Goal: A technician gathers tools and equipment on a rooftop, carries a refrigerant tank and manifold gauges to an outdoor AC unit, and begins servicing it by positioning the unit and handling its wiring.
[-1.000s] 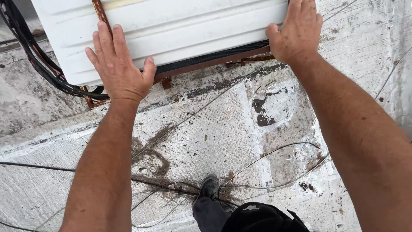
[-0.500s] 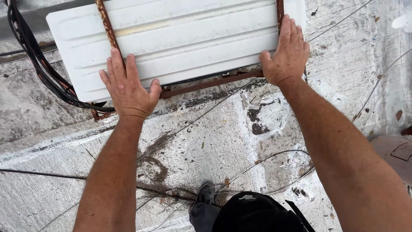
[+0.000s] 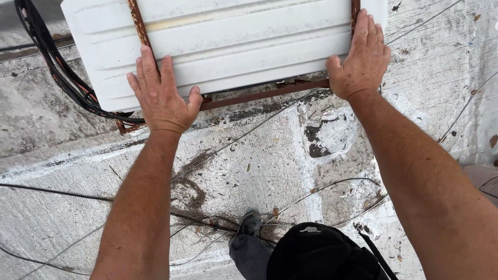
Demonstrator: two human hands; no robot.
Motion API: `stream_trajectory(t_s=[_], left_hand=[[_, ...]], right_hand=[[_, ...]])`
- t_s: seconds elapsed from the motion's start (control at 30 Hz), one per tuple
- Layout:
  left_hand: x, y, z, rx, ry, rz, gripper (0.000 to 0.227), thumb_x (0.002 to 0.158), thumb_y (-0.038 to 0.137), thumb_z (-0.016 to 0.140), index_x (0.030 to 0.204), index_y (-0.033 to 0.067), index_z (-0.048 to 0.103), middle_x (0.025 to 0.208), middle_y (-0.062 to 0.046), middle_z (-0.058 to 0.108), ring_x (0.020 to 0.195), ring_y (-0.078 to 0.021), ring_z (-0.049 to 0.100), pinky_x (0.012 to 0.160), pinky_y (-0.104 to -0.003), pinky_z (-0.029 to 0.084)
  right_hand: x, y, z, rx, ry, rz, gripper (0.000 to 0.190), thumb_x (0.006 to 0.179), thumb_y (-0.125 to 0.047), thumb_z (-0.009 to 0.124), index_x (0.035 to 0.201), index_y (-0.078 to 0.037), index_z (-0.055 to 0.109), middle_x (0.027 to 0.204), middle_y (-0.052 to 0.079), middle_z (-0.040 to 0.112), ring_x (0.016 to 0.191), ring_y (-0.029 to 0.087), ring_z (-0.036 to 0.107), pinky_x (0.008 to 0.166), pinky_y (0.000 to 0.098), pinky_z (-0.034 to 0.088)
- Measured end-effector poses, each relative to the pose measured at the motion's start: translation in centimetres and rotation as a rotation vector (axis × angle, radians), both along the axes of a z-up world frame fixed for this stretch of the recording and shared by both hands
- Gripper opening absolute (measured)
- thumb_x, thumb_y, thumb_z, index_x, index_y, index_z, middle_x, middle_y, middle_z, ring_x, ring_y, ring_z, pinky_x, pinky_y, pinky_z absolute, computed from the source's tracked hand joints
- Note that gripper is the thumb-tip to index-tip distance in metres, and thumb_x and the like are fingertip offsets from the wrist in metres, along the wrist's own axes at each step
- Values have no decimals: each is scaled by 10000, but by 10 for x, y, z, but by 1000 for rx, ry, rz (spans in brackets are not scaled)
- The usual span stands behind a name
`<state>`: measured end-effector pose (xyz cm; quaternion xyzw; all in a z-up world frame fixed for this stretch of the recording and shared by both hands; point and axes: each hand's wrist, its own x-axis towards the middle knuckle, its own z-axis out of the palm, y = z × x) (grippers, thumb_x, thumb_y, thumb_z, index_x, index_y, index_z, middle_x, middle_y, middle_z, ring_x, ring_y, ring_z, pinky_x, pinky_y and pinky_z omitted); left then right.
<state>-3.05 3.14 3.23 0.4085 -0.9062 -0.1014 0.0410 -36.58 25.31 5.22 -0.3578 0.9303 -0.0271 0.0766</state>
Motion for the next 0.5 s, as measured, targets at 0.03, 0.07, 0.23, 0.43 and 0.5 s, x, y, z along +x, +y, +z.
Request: stream_trajectory(t_s=[0.03,0.07,0.23,0.43,0.5], left_hand=[[0,1,-1,-18,21,-4,844,895,514,579,1569,19,469,1664,-239,152,1531,-460,225,1209,-692,156],[1,1,0,-18,14,3,844,895,514,579,1569,19,469,1664,-239,152,1531,-460,225,1209,-692,156],[-1,2,1,-6,-39,4,852,932,560,586,1594,42,450,1676,-206,79,1553,-427,166,1224,-685,145],[1,1,-2,-41,-9,-7,833,916,556,631,1557,45,482,1669,-208,117,1535,-443,223,1207,-702,205],[-1,1,1,-20,-28,4,850,924,555,615,1586,54,434,1672,-206,101,1544,-438,187,1219,-696,178]], right_hand=[[0,0,0,5,8,2,900,926,-363,572,1637,-101,85,1702,198,286,1538,395,296,1158,564,285],[0,1,-1,4,1,9,900,926,-363,572,1637,-101,85,1702,198,286,1538,395,296,1158,564,285],[-1,8,-5,-93,55,75,895,906,-342,581,1626,-53,134,1678,227,336,1515,419,338,1136,599,324],[2,7,-3,-123,24,52,880,899,-315,565,1628,-73,136,1680,221,334,1522,418,327,1163,635,276],[-2,7,-6,-131,41,68,888,890,-328,565,1629,-66,148,1681,210,327,1522,416,311,1159,615,291]])
